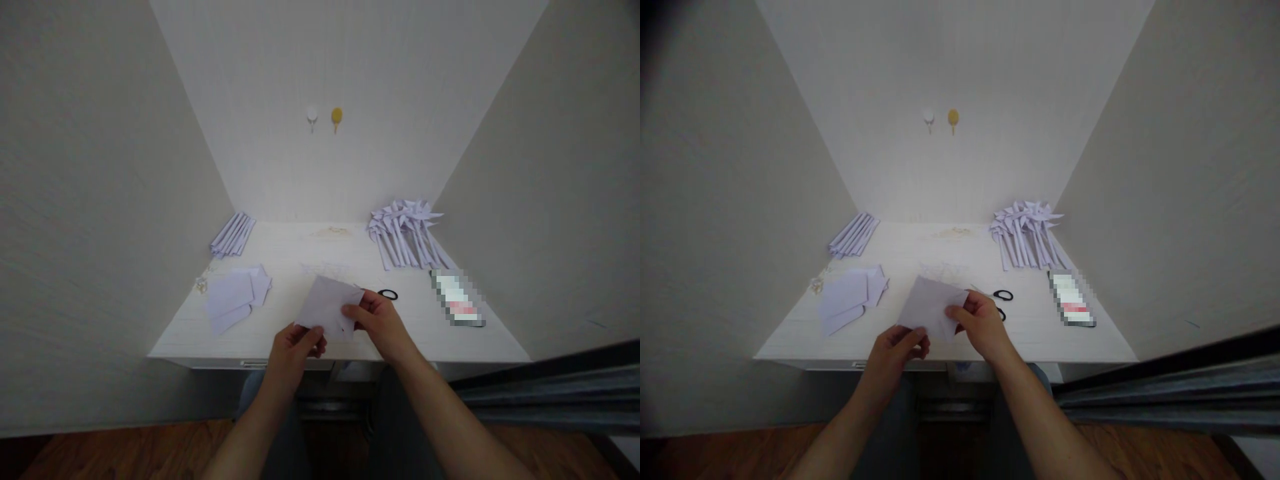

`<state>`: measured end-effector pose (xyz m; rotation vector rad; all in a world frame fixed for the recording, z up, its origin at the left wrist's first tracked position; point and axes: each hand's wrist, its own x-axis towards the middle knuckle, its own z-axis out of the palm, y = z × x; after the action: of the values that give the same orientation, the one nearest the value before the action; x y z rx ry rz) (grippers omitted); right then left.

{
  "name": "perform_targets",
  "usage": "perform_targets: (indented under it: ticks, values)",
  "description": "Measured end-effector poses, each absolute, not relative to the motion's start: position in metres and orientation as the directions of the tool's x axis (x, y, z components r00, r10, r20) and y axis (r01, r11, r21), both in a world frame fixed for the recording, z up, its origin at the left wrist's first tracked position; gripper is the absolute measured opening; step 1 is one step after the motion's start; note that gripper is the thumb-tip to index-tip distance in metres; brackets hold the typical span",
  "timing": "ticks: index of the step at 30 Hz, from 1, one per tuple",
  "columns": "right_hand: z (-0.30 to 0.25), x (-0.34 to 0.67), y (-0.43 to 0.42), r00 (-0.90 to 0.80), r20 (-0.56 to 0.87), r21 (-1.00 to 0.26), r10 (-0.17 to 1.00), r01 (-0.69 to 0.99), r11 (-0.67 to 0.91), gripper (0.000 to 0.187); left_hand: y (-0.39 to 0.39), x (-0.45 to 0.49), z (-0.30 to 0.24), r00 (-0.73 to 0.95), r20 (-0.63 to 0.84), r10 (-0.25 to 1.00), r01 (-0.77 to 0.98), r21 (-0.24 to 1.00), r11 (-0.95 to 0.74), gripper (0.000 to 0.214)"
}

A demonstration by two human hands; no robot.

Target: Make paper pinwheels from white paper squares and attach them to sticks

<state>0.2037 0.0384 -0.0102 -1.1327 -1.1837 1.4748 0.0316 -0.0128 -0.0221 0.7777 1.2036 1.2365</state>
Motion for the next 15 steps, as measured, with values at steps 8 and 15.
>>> perform_targets:
  ticks: [8, 15]
  values:
    - [-0.004, 0.202, 0.029, -0.266, -0.167, -0.971, 0.949, -0.124, -0.205, 0.036, -0.017, 0.015, -0.016, -0.278, -0.192, 0.941, -0.273, 0.955, 0.115, 0.053]
    - [0.018, 0.229, 0.013, -0.390, -0.151, -0.975, 0.908, -0.091, -0.201, 0.041, -0.021, 0.009, 0.005, -0.089, -0.211, 0.974, -0.249, 0.951, 0.183, 0.030]
